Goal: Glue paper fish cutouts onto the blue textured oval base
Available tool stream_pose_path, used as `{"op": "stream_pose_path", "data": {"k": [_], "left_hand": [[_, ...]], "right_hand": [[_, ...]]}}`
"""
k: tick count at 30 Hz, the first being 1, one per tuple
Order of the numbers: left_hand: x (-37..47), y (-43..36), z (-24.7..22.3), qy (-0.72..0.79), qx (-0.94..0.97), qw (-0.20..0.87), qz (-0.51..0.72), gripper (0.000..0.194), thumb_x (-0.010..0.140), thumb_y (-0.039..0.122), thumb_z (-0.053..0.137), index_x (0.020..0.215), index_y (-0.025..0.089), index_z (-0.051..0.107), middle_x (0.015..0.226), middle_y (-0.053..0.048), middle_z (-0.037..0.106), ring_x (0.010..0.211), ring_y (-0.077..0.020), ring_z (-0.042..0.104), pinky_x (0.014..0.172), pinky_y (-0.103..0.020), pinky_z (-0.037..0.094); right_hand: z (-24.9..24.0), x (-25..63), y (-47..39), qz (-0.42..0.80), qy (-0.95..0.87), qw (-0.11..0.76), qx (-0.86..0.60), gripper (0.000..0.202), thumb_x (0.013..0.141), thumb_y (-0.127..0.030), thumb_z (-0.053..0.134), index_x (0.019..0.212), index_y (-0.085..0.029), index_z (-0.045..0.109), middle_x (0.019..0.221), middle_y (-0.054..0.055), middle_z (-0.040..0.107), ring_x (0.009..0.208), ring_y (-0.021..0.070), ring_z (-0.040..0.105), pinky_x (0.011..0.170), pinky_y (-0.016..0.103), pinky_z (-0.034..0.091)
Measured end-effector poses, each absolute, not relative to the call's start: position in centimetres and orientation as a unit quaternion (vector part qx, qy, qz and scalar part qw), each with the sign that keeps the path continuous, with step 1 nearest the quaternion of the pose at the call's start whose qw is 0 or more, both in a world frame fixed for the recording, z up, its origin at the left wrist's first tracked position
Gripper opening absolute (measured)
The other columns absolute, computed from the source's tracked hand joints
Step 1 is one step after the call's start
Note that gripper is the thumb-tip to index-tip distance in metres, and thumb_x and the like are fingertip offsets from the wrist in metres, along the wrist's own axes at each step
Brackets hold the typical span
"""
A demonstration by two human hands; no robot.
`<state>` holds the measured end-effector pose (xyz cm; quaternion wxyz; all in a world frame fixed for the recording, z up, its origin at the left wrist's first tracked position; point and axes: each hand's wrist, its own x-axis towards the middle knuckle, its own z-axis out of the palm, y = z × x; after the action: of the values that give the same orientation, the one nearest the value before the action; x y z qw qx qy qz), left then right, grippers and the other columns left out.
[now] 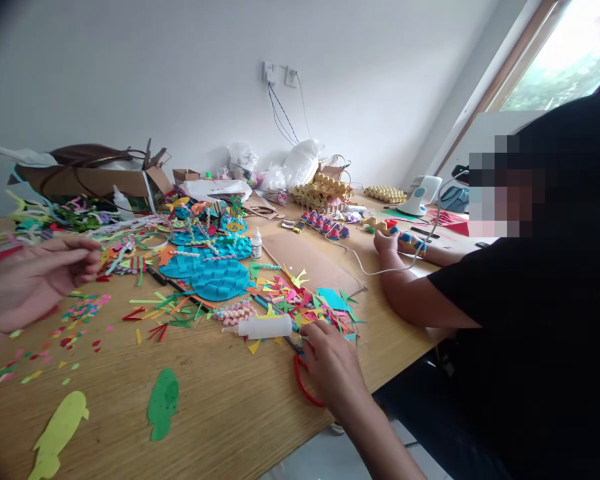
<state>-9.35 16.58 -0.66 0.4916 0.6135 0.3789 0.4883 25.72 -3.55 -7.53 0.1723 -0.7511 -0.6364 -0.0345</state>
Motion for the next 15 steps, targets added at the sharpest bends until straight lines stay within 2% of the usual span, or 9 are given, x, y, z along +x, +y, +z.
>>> {"op": "stream_pose_path", "data": {"k": [2, 5, 10, 15], "left_hand": [[-7.8, 15.6, -1.3, 0.389, 0.665, 0.470, 0.430, 0.009, 0.072, 0.030, 0.059, 0.079, 0.025, 0.062, 0.066, 0.008, 0.063, 0.059, -0.0110, 0.058, 0.051, -0.021, 0.049], [-5.0, 14.1, -2.7, 0.386, 0.798, 0.353, 0.301, 0.015, 0.072, 0.031, 0.057, 0.080, 0.021, 0.065, 0.071, 0.002, 0.066, 0.066, -0.0167, 0.061, 0.057, -0.026, 0.049], [-0.2, 12.9, -5.1, 0.298, 0.933, 0.147, 0.141, 0.025, 0.081, 0.018, 0.043, 0.093, 0.017, 0.065, 0.094, -0.006, 0.066, 0.088, -0.0202, 0.060, 0.078, -0.031, 0.045], [3.0, 13.5, -6.9, 0.293, 0.941, 0.129, 0.108, 0.018, 0.081, 0.021, 0.052, 0.094, 0.017, 0.064, 0.094, -0.008, 0.064, 0.088, -0.0220, 0.058, 0.076, -0.031, 0.044]], "right_hand": [[-7.2, 25.1, -3.1, -0.029, -0.669, 0.190, -0.718, 0.016, 0.081, -0.014, 0.047, 0.086, -0.020, 0.061, 0.095, 0.006, 0.064, 0.087, 0.0202, 0.059, 0.072, 0.031, 0.046], [-6.3, 23.9, -1.8, -0.025, -0.702, 0.210, -0.680, 0.017, 0.082, -0.013, 0.047, 0.086, -0.019, 0.062, 0.095, 0.006, 0.064, 0.087, 0.0187, 0.058, 0.074, 0.030, 0.045], [-4.7, 22.6, 1.9, -0.008, -0.765, 0.146, -0.627, 0.017, 0.081, -0.011, 0.050, 0.083, -0.019, 0.065, 0.089, 0.005, 0.065, 0.085, 0.0177, 0.058, 0.073, 0.027, 0.043], [-4.3, 22.0, 4.5, -0.007, -0.775, 0.100, -0.623, 0.017, 0.083, -0.018, 0.050, 0.087, -0.018, 0.067, 0.089, 0.006, 0.066, 0.088, 0.0175, 0.059, 0.073, 0.025, 0.040]]}}
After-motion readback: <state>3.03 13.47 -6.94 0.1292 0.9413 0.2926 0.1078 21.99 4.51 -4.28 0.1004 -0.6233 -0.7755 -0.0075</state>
